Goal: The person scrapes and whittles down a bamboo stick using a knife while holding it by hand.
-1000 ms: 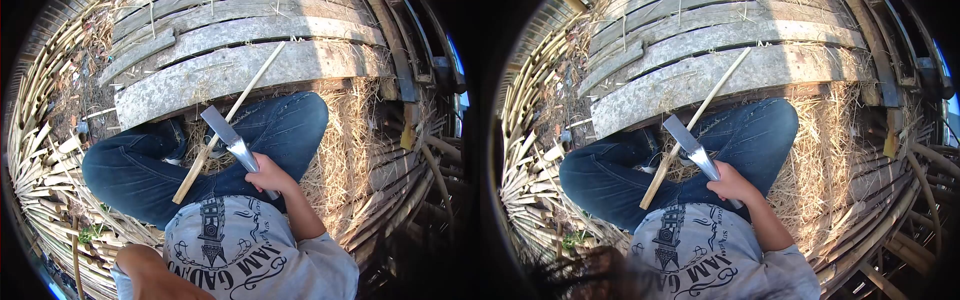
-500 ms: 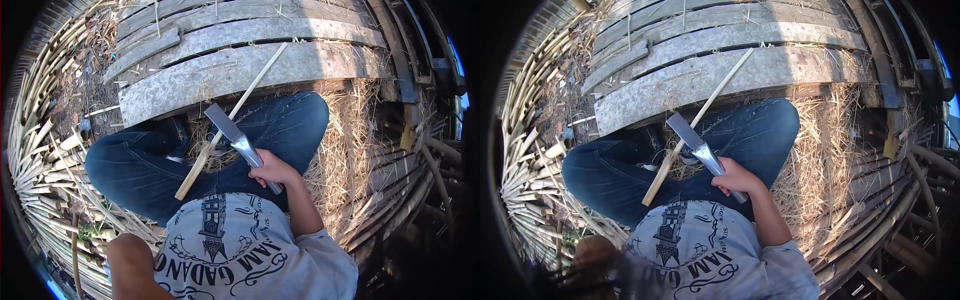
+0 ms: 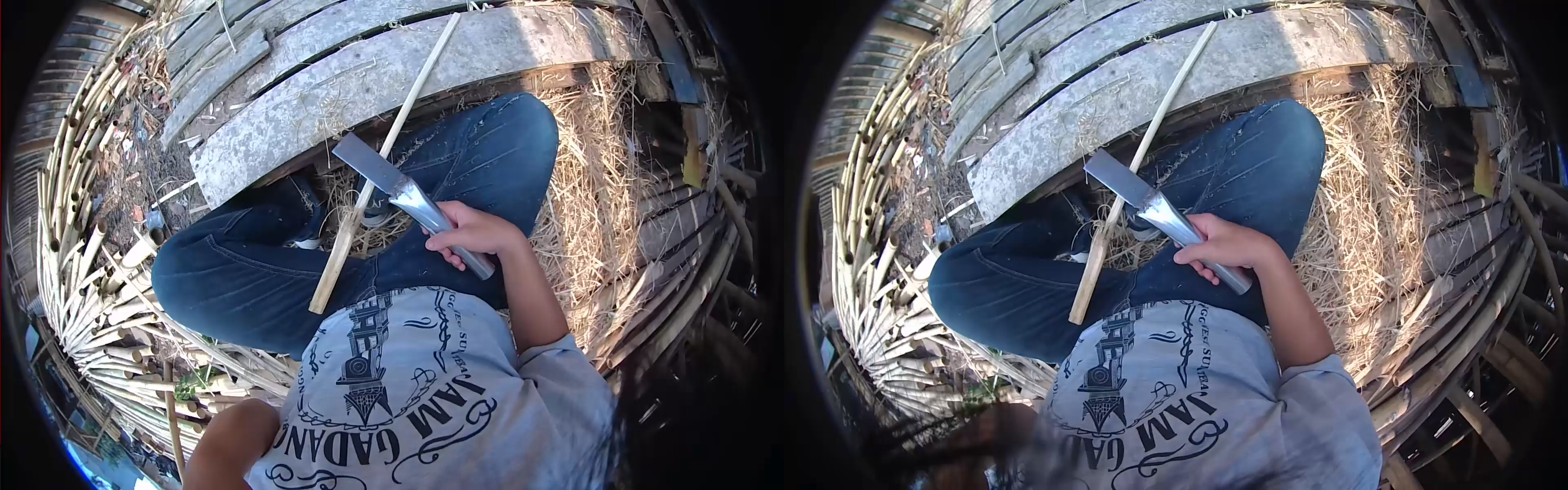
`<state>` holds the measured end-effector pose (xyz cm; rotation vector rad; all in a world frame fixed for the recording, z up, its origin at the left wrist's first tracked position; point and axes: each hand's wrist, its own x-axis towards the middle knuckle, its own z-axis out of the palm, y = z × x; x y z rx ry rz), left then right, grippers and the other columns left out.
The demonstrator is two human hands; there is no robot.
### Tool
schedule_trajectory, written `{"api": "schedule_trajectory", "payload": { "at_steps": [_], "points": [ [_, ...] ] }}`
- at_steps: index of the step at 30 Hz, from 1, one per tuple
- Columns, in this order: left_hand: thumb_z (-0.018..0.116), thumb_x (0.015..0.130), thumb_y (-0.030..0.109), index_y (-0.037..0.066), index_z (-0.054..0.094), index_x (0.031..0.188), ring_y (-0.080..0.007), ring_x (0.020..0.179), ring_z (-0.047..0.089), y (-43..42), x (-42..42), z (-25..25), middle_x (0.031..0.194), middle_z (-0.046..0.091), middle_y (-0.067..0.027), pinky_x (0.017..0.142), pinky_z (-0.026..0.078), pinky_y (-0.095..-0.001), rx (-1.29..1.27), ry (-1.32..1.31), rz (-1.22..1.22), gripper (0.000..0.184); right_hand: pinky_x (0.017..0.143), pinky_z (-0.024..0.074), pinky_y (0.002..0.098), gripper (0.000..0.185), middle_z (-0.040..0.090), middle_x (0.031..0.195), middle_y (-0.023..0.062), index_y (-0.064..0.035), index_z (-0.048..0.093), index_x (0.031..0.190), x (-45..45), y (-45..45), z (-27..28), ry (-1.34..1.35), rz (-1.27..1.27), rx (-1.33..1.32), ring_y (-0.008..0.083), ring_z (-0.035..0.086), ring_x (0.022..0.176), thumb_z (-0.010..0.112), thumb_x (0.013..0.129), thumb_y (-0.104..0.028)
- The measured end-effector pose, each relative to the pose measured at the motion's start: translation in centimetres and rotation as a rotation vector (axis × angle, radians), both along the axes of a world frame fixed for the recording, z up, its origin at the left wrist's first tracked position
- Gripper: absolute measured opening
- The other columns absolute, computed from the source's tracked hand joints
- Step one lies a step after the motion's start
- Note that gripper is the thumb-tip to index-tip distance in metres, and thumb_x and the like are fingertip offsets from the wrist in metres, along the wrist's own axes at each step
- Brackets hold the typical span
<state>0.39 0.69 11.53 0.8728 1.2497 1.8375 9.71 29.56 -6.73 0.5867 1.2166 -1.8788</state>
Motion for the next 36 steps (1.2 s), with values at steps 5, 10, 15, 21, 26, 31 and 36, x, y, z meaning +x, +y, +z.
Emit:
{"api": "schedule_trajectory", "payload": {
  "at_steps": [5,10,15,21,26,31,36],
  "points": [
    [0.069,0.081,0.060,-0.003,0.053,0.135,-0.0366,0.128,0.053,-3.7,-1.5,1.6,0.120,0.065,-0.0185,0.117,0.017,-0.0585,-0.027,0.096,0.238,0.084,0.047,0.0523,0.0279,0.030,0.056,0.071,0.0051,-0.0010,0.051,0.116,1.1,-0.3,-0.6,0.019,-0.111,-0.124,0.0133,0.061,0.057,0.061,0.088,-0.003],
    [0.067,0.082,0.059,-0.003,0.059,0.129,-0.0392,0.140,0.038,-1.5,0.9,-8.6,0.128,0.060,-0.0227,0.117,0.010,-0.0643,-1.363,1.011,0.182,0.079,0.047,0.0525,0.0264,0.049,0.070,0.092,0.0150,0.0018,0.045,0.127,0.9,-1.7,0.7,0.203,-0.272,0.075,0.0140,0.064,0.059,0.065,0.082,0.005],
    [0.072,0.083,0.040,0.002,0.071,0.109,-0.0370,0.134,0.044,0.0,2.0,-12.4,0.120,0.063,-0.0201,0.115,0.018,-0.0640,-1.355,1.006,-0.034,0.045,0.052,0.0477,0.0286,0.033,0.065,0.079,0.0076,-0.0003,0.058,0.115,0.4,-4.0,2.9,0.435,-0.132,0.580,0.0115,0.057,0.055,0.072,0.086,-0.007],
    [0.066,0.084,0.004,-0.002,0.056,0.087,-0.0428,0.085,0.064,1.0,2.1,-12.2,0.091,0.064,-0.0245,0.069,0.051,-0.0461,-1.096,0.572,0.150,0.012,0.061,0.0530,0.0376,0.035,0.067,0.075,0.0151,-0.0020,0.063,0.106,0.2,-3.9,4.7,0.680,0.051,0.859,0.0311,0.069,0.065,0.077,0.085,-0.027],
    [0.059,0.091,0.008,-0.005,0.050,0.094,-0.0495,0.068,0.061,0.8,2.6,-12.5,0.069,0.060,-0.0279,0.063,0.047,-0.0551,-1.159,0.405,0.183,0.015,0.058,0.0536,0.0362,0.037,0.069,0.076,0.0138,-0.0044,0.064,0.102,0.1,-3.8,4.9,0.726,0.038,1.024,0.0309,0.069,0.065,0.081,0.081,-0.031],
    [0.054,0.100,0.019,-0.004,0.053,0.095,-0.0494,0.068,0.059,0.9,1.7,-11.6,0.070,0.059,-0.0280,0.061,0.045,-0.0523,-1.157,0.277,0.128,0.024,0.056,0.0520,0.0376,0.037,0.066,0.070,0.0110,-0.0063,0.064,0.091,-0.1,-3.3,4.0,0.793,0.106,1.170,0.0306,0.067,0.062,0.082,0.079,-0.036],
    [0.048,0.104,0.024,-0.003,0.055,0.094,-0.0441,0.061,0.054,0.2,1.3,-11.4,0.066,0.055,-0.0246,0.060,0.043,-0.0462,-0.996,0.094,0.058,0.030,0.054,0.0499,0.0390,0.041,0.063,0.066,0.0093,-0.0066,0.062,0.082,-0.9,-3.1,4.1,0.844,0.139,1.190,0.0308,0.064,0.059,0.079,0.079,-0.044]
  ]
}}
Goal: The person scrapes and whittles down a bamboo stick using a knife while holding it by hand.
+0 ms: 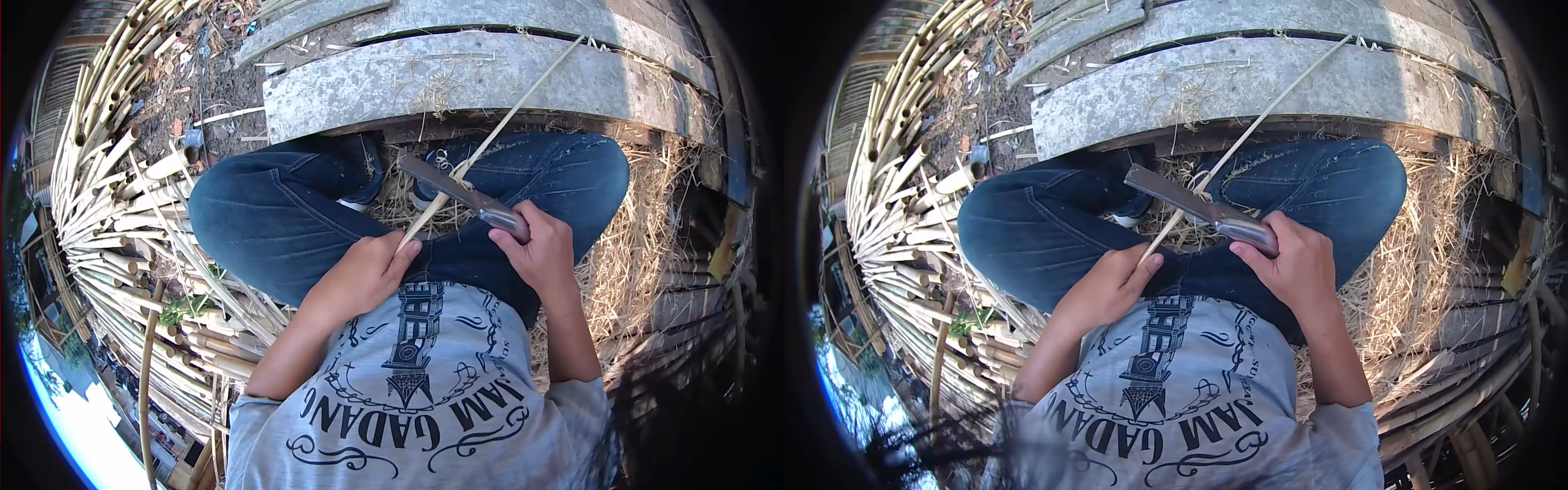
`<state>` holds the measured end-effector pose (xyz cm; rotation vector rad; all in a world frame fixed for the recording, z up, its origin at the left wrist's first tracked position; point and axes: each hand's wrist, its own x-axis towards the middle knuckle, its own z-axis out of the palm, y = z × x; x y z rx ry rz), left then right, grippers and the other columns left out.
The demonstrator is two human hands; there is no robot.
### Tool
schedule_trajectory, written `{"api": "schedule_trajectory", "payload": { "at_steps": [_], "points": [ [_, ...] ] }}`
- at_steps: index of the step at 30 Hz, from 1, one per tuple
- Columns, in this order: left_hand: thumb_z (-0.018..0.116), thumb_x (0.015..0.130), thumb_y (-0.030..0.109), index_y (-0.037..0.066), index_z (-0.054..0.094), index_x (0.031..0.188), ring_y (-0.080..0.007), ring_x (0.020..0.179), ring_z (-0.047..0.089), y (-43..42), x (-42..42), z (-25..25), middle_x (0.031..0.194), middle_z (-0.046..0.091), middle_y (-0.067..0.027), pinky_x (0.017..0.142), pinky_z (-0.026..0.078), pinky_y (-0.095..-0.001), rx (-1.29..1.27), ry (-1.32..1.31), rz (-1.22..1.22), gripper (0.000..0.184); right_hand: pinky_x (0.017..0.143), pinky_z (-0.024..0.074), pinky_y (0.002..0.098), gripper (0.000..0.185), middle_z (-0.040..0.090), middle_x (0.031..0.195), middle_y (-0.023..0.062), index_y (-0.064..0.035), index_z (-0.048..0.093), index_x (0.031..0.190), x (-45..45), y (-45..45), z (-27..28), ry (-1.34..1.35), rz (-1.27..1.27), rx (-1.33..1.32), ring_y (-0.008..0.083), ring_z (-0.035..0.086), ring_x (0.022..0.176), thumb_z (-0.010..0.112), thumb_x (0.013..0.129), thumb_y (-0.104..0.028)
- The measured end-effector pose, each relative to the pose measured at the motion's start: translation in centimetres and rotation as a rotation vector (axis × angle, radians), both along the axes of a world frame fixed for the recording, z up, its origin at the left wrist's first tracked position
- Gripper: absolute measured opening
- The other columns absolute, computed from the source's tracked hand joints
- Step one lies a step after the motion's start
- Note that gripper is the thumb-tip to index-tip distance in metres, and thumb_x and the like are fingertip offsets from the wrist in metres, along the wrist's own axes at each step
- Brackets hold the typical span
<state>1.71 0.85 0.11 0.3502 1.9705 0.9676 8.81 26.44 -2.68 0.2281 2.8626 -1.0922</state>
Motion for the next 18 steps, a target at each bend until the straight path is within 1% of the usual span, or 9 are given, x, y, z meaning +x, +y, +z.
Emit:
{"api": "schedule_trajectory", "payload": {
  "at_steps": [2,3,5,6,8,9,11,16,18],
  "points": [
    [0.045,0.106,0.024,-0.003,0.053,0.095,-0.0372,0.061,0.051,-0.3,0.0,0.0,0.065,0.053,-0.0212,0.062,0.043,-0.0432,0.037,-0.085,0.003,0.030,0.054,0.0490,0.0397,0.044,0.060,0.064,0.0089,-0.0064,0.061,0.082,-0.1,0.2,0.1,-0.012,0.026,-0.014,0.0311,0.063,0.060,0.077,0.080,-0.048],
    [0.045,0.106,0.024,-0.003,0.053,0.095,-0.0372,0.061,0.051,-0.4,0.1,0.1,0.065,0.053,-0.0212,0.062,0.043,-0.0432,0.038,-0.081,0.006,0.030,0.054,0.0490,0.0397,0.044,0.060,0.064,0.0089,-0.0064,0.061,0.082,-0.1,0.3,0.0,-0.008,0.029,-0.014,0.0311,0.063,0.060,0.077,0.080,-0.048],
    [0.044,0.106,0.025,-0.003,0.051,0.097,-0.0326,0.062,0.052,-0.4,0.2,0.0,0.066,0.053,-0.0189,0.064,0.043,-0.0426,0.062,-0.116,0.062,0.030,0.053,0.0478,0.0399,0.046,0.059,0.063,0.0088,-0.0061,0.061,0.080,0.0,0.9,-0.1,0.044,0.033,-0.015,0.0314,0.062,0.059,0.076,0.081,-0.049],
    [0.044,0.106,0.025,-0.003,0.051,0.097,-0.0326,0.062,0.052,-0.4,0.2,0.0,0.066,0.053,-0.0189,0.064,0.043,-0.0426,0.065,-0.113,0.062,0.030,0.053,0.0478,0.0399,0.046,0.059,0.063,0.0088,-0.0061,0.061,0.080,0.2,1.4,-0.1,0.047,0.033,-0.013,0.0314,0.062,0.059,0.076,0.081,-0.049],
    [0.044,0.106,0.027,-0.003,0.050,0.098,-0.0277,0.062,0.050,-0.5,0.1,0.0,0.066,0.051,-0.0169,0.063,0.042,-0.0412,0.033,-0.155,0.083,0.031,0.053,0.0471,0.0392,0.049,0.058,0.063,0.0096,-0.0054,0.060,0.079,0.9,2.6,-0.1,0.036,0.016,-0.003,0.0312,0.062,0.059,0.075,0.080,-0.052],
    [0.044,0.106,0.027,-0.003,0.050,0.098,-0.0277,0.062,0.050,-0.5,-0.1,0.2,0.066,0.051,-0.0169,0.063,0.042,-0.0412,0.035,-0.152,0.083,0.031,0.053,0.0471,0.0392,0.049,0.058,0.063,0.0096,-0.0054,0.060,0.079,1.2,3.1,0.1,0.038,0.017,-0.002,0.0312,0.062,0.059,0.075,0.080,-0.052],
    [0.045,0.106,0.030,-0.004,0.054,0.100,-0.0430,0.069,0.057,-0.3,-0.6,0.6,0.071,0.057,-0.0247,0.068,0.045,-0.0455,-0.052,-0.197,0.062,0.035,0.052,0.0461,0.0390,0.052,0.057,0.063,0.0103,-0.0048,0.060,0.078,1.7,3.9,0.6,0.004,-0.069,0.024,0.0310,0.061,0.057,0.076,0.079,-0.054],
    [0.046,0.106,0.032,-0.004,0.055,0.098,-0.0400,0.068,0.058,-0.4,-0.6,0.3,0.071,0.058,-0.0235,0.067,0.045,-0.0450,-0.030,-0.217,0.106,0.038,0.050,0.0449,0.0392,0.054,0.056,0.062,0.0102,-0.0048,0.059,0.077,2.4,5.0,2.5,0.013,-0.005,0.145,0.0310,0.060,0.054,0.078,0.076,-0.055],
    [0.046,0.106,0.032,-0.004,0.056,0.097,-0.0396,0.068,0.059,-0.3,-0.6,0.3,0.071,0.058,-0.0234,0.067,0.045,-0.0450,-0.024,-0.207,0.114,0.038,0.050,0.0450,0.0389,0.052,0.057,0.062,0.0092,-0.0053,0.058,0.076,2.7,5.0,2.9,-0.044,-0.015,0.169,0.0308,0.060,0.055,0.079,0.075,-0.053]
  ]
}}
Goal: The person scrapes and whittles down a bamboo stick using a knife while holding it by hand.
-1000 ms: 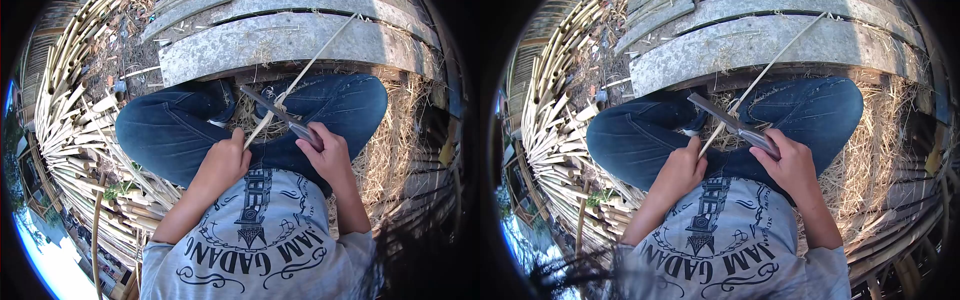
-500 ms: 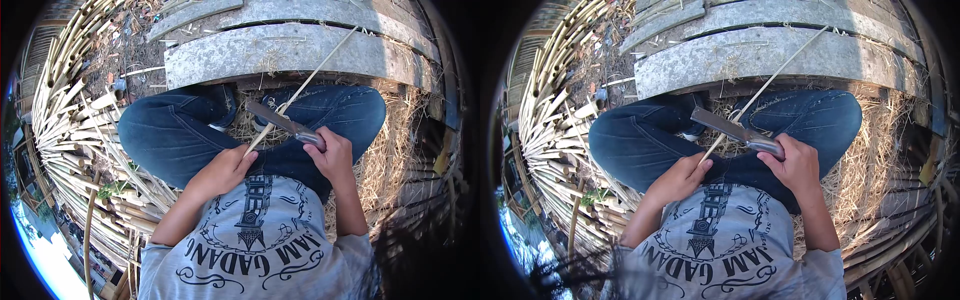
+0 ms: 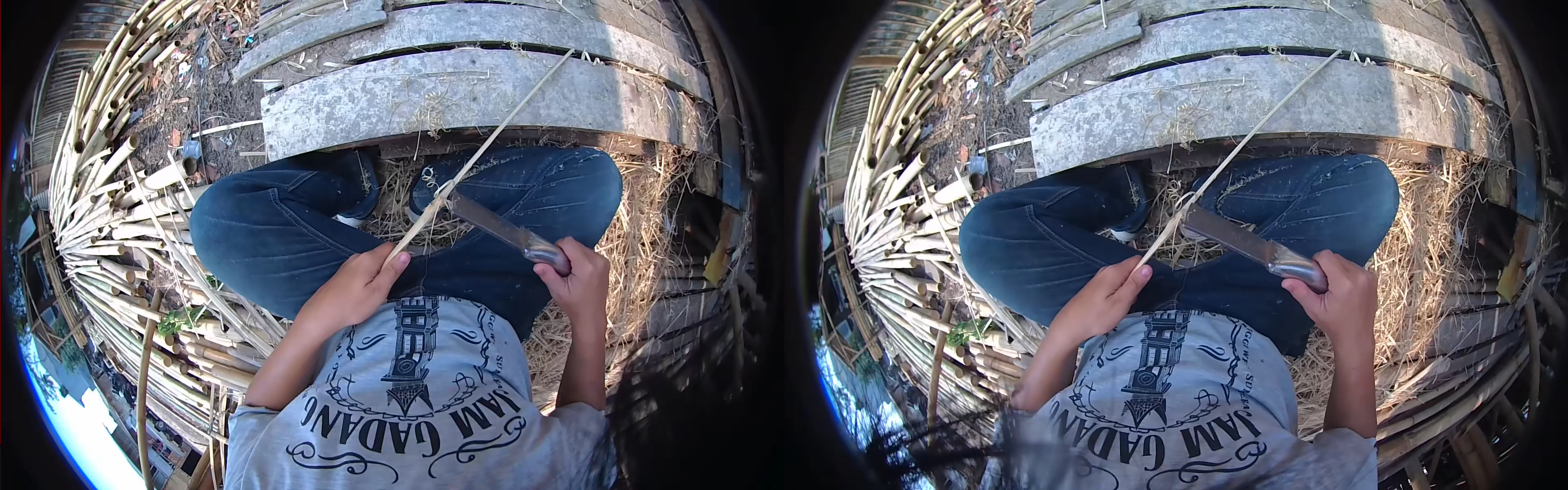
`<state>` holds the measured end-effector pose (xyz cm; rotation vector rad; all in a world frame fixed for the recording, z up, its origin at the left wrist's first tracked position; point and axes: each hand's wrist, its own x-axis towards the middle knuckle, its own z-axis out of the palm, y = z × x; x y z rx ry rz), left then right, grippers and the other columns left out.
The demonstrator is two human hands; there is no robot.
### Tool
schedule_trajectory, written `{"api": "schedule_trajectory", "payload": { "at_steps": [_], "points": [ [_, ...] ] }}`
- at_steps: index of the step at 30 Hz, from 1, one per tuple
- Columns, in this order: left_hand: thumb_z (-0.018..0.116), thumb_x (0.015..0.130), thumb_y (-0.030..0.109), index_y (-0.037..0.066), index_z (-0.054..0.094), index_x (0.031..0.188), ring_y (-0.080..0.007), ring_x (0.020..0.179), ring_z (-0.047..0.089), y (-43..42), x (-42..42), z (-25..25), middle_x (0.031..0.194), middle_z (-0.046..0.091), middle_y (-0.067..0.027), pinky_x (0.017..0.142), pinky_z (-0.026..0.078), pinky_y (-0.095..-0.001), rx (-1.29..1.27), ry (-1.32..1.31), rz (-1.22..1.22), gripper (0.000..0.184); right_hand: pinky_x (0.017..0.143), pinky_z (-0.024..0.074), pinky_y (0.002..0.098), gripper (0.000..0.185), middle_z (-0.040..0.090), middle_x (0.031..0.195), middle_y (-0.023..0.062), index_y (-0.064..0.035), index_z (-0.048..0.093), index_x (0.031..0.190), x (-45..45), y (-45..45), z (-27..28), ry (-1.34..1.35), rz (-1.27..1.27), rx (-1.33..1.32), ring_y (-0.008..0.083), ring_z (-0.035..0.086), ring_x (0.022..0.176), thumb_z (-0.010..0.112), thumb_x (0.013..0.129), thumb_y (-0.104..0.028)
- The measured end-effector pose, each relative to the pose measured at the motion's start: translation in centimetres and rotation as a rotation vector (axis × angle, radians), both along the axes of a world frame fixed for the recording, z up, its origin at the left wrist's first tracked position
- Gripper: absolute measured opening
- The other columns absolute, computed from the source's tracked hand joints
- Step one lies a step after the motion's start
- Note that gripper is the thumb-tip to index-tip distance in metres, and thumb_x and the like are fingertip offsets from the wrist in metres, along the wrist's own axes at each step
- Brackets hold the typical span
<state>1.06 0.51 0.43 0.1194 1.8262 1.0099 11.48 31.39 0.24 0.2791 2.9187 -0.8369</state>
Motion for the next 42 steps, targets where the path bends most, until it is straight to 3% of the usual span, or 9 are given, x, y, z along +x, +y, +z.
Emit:
{"api": "schedule_trajectory", "payload": {
  "at_steps": [3,6,11,20,23,27,32,35,42],
  "points": [
    [0.047,0.105,0.032,-0.003,0.055,0.097,-0.0419,0.068,0.058,0.1,0.2,-0.1,0.070,0.058,-0.0240,0.066,0.046,-0.0449,-0.014,0.054,-0.037,0.037,0.050,0.0456,0.0400,0.049,0.059,0.063,0.0087,-0.0057,0.057,0.074,-0.3,-0.1,-0.2,-0.057,0.021,0.024,0.0312,0.061,0.056,0.079,0.076,-0.050],
    [0.047,0.106,0.029,-0.002,0.051,0.093,-0.0281,0.054,0.049,0.3,0.9,-0.2,0.060,0.050,-0.0160,0.055,0.039,-0.0413,0.011,0.129,-0.044,0.034,0.051,0.0466,0.0412,0.048,0.060,0.065,0.0093,-0.0060,0.056,0.074,-1.2,-1.3,-0.9,-0.093,0.035,-0.005,0.0316,0.063,0.058,0.078,0.079,-0.049],
    [0.048,0.104,0.021,-0.002,0.050,0.091,-0.0483,0.065,0.056,0.4,1.2,0.5,0.063,0.054,-0.0259,0.056,0.040,-0.0503,-0.077,0.299,-0.026,0.026,0.053,0.0500,0.0416,0.051,0.062,0.065,0.0099,-0.0062,0.056,0.075,-2.8,-2.8,-2.2,-0.043,0.098,0.047,0.0316,0.065,0.059,0.072,0.082,-0.054],
    [0.049,0.103,0.019,-0.002,0.052,0.090,-0.0493,0.062,0.054,0.3,2.1,0.0,0.061,0.053,-0.0258,0.055,0.040,-0.0501,-0.056,0.317,-0.017,0.025,0.054,0.0494,0.0435,0.059,0.060,0.068,0.0115,-0.0060,0.055,0.078,-4.1,-0.3,-2.6,0.008,0.223,0.265,0.0341,0.063,0.063,0.067,0.079,-0.064],
    [0.049,0.104,0.020,-0.002,0.052,0.091,-0.0493,0.064,0.054,-0.6,2.1,0.0,0.062,0.053,-0.0263,0.056,0.040,-0.0495,-0.065,0.280,-0.013,0.026,0.049,0.0487,0.0411,0.061,0.059,0.063,0.0114,-0.0057,0.055,0.074,-4.3,0.4,-2.3,0.079,0.148,0.429,0.0299,0.063,0.054,0.064,0.083,-0.065],
    [0.047,0.105,0.022,-0.003,0.052,0.090,-0.0483,0.065,0.054,-1.7,2.3,0.5,0.064,0.053,-0.0261,0.058,0.040,-0.0482,-0.063,0.191,0.041,0.030,0.052,0.0439,0.0383,0.047,0.060,0.064,0.0148,-0.0002,0.063,0.093,-3.8,9.9,0.1,-0.052,-0.416,0.414,0.0294,0.058,0.053,0.060,0.097,-0.047],
    [0.046,0.105,0.023,-0.003,0.051,0.089,-0.0442,0.059,0.050,-0.6,1.6,-0.3,0.061,0.050,-0.0228,0.057,0.038,-0.0467,-0.065,0.219,-0.038,0.032,0.051,0.0380,0.0337,0.041,0.046,0.056,0.0080,-0.0025,0.064,0.090,-4.0,3.1,2.7,0.020,-0.177,0.092,0.0215,0.044,0.050,0.070,0.091,-0.043],
    [0.046,0.105,0.023,-0.003,0.051,0.088,-0.0439,0.057,0.050,-0.4,1.8,0.2,0.060,0.049,-0.0225,0.056,0.038,-0.0464,-0.058,0.199,-0.008,0.032,0.052,0.0480,0.0405,0.049,0.061,0.062,0.0121,-0.0054,0.059,0.078,-4.0,-2.0,0.4,-0.081,0.027,0.044,0.0324,0.065,0.058,0.074,0.083,-0.052],
    [0.049,0.104,0.022,-0.003,0.053,0.088,-0.0486,0.063,0.055,-1.0,2.4,-0.3,0.062,0.054,-0.0261,0.057,0.040,-0.0516,-0.133,0.249,-0.009,0.029,0.048,0.0516,0.0375,0.059,0.061,0.062,0.0076,-0.0086,0.055,0.076,-4.6,-4.3,-4.6,0.058,0.222,0.154,0.0278,0.066,0.056,0.063,0.082,-0.066]
  ]
}}
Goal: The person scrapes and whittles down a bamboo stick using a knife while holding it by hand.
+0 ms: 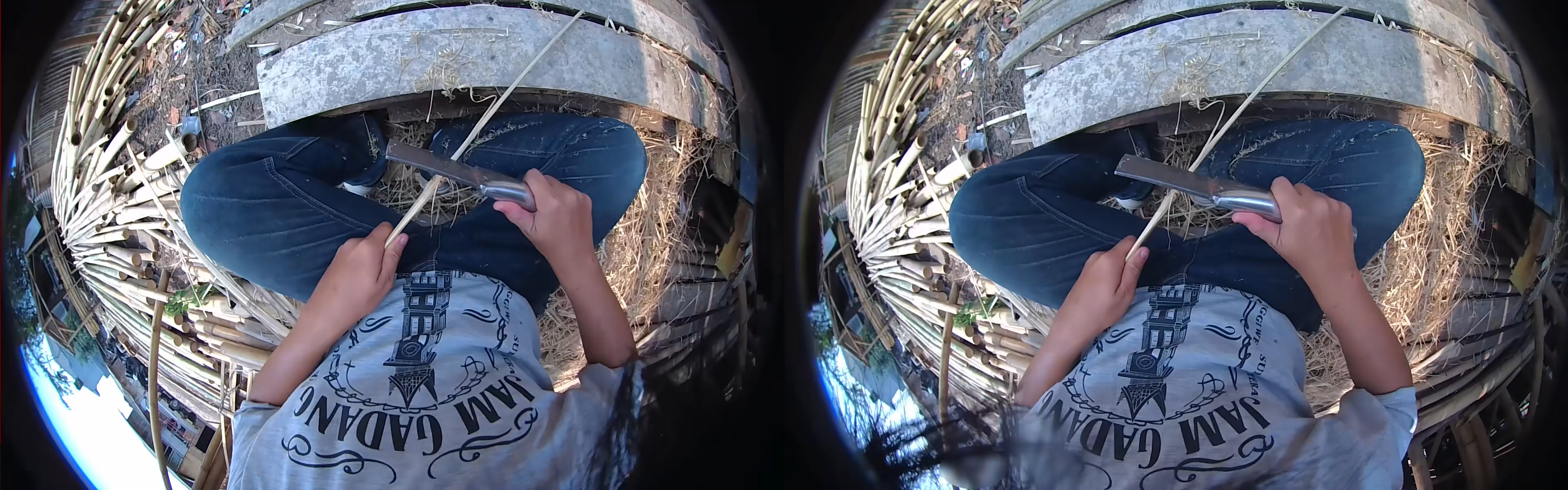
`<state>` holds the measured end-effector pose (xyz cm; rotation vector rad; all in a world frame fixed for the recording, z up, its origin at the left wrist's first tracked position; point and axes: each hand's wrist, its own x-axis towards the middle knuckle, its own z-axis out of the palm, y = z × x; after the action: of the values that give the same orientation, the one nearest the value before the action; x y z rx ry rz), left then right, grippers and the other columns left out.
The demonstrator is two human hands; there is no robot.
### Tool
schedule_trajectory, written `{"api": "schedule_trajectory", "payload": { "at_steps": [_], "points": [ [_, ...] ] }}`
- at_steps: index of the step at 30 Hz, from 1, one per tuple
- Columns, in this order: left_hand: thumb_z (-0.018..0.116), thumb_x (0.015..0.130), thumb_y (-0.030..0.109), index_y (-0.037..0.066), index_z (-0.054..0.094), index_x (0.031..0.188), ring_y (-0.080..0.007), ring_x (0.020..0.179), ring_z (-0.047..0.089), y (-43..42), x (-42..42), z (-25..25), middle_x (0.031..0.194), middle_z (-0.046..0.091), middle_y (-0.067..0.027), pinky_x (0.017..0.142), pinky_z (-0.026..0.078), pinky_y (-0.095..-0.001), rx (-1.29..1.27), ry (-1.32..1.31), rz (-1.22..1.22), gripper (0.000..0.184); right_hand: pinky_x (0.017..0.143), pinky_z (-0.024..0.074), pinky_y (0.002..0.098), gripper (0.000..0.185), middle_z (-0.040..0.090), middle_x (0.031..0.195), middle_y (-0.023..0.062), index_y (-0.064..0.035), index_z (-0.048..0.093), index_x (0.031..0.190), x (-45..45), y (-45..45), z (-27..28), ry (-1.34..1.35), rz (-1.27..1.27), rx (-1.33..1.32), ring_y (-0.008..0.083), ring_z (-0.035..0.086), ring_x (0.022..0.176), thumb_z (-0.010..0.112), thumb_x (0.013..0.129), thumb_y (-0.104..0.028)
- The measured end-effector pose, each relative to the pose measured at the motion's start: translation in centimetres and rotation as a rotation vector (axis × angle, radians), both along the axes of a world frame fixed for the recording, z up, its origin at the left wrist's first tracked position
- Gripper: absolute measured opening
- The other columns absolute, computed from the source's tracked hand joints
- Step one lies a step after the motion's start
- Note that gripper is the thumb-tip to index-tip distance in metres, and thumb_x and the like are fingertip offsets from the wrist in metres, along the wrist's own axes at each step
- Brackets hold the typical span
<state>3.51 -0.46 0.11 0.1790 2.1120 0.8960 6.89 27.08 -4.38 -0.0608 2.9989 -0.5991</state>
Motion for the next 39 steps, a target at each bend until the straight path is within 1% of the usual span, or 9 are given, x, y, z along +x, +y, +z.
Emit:
{"api": "schedule_trajectory", "payload": {
  "at_steps": [4,17,20,23,25,26,29,32,39],
  "points": [
    [0.048,0.104,0.022,-0.002,0.051,0.088,-0.0489,0.065,0.056,0.4,0.0,-0.2,0.063,0.054,-0.0258,0.057,0.040,-0.0514,0.021,0.010,-0.010,0.030,0.047,0.0507,0.0372,0.065,0.056,0.060,0.0070,-0.0082,0.053,0.074,-0.1,2.4,0.3,0.092,0.076,0.132,0.0264,0.064,0.053,0.060,0.079,-0.072],
    [0.049,0.104,0.021,-0.003,0.052,0.089,-0.0482,0.063,0.055,0.4,-0.4,-0.3,0.061,0.053,-0.0248,0.056,0.039,-0.0505,0.075,-0.031,0.019,0.029,0.047,0.0476,0.0363,0.065,0.053,0.060,0.0062,-0.0084,0.052,0.071,-0.3,4.7,1.2,0.148,0.107,0.269,0.0250,0.060,0.054,0.062,0.075,-0.072],
    [0.049,0.104,0.021,-0.003,0.052,0.089,-0.0484,0.063,0.055,0.4,-0.4,-0.5,0.061,0.053,-0.0250,0.056,0.040,-0.0509,0.120,-0.015,0.005,0.029,0.052,0.0454,0.0415,0.066,0.055,0.067,0.0091,-0.0059,0.053,0.077,0.4,4.8,1.7,0.074,0.055,0.260,0.0303,0.060,0.061,0.058,0.078,-0.072],
    [0.050,0.104,0.021,-0.003,0.052,0.089,-0.0487,0.064,0.056,0.3,-0.3,-0.9,0.061,0.054,-0.0254,0.057,0.040,-0.0513,0.081,0.029,-0.025,0.028,0.053,0.0457,0.0418,0.064,0.057,0.068,0.0098,-0.0047,0.055,0.078,0.0,4.3,1.8,0.008,0.055,0.188,0.0315,0.061,0.062,0.062,0.079,-0.068],
    [0.050,0.103,0.021,-0.002,0.052,0.089,-0.0491,0.065,0.056,0.4,-0.9,-0.8,0.062,0.055,-0.0262,0.057,0.041,-0.0516,0.063,-0.029,0.032,0.027,0.051,0.0494,0.0390,0.057,0.061,0.068,0.0097,-0.0049,0.058,0.076,-0.5,2.1,2.4,0.015,-0.028,0.135,0.0284,0.064,0.059,0.072,0.078,-0.060],
    [0.050,0.103,0.021,-0.002,0.052,0.089,-0.0491,0.065,0.056,0.3,-0.8,-0.9,0.062,0.055,-0.0262,0.057,0.041,-0.0516,0.066,-0.033,0.028,0.027,0.051,0.0494,0.0390,0.057,0.061,0.068,0.0097,-0.0049,0.058,0.076,-0.5,1.8,2.6,0.010,-0.032,0.138,0.0284,0.064,0.059,0.072,0.078,-0.060],
    [0.051,0.103,0.020,-0.003,0.053,0.089,-0.0490,0.065,0.057,0.3,-0.5,-1.2,0.063,0.055,-0.0268,0.057,0.041,-0.0522,0.065,0.019,0.023,0.027,0.054,0.0506,0.0420,0.051,0.062,0.070,0.0113,-0.0034,0.061,0.082,-0.1,1.3,2.7,-0.141,0.004,0.093,0.0327,0.065,0.063,0.076,0.079,-0.052],
    [0.052,0.102,0.020,-0.003,0.053,0.089,-0.0482,0.064,0.057,0.5,-0.1,-1.4,0.062,0.055,-0.0266,0.057,0.041,-0.0523,0.038,0.062,-0.005,0.026,0.060,0.0520,0.0466,0.049,0.067,0.076,0.0169,-0.0017,0.059,0.089,0.4,0.8,1.6,-0.239,0.000,-0.148,0.0390,0.067,0.072,0.076,0.082,-0.048],
    [0.052,0.102,0.019,-0.003,0.052,0.086,-0.0486,0.062,0.057,0.3,-0.1,-1.7,0.061,0.055,-0.0265,0.054,0.041,-0.0517,0.022,0.110,-0.022,0.027,0.058,0.0539,0.0458,0.054,0.067,0.068,0.0172,-0.0038,0.059,0.086,-1.8,-1.2,1.2,-0.281,0.011,-0.117,0.0388,0.068,0.064,0.069,0.085,-0.057]
  ]
}}
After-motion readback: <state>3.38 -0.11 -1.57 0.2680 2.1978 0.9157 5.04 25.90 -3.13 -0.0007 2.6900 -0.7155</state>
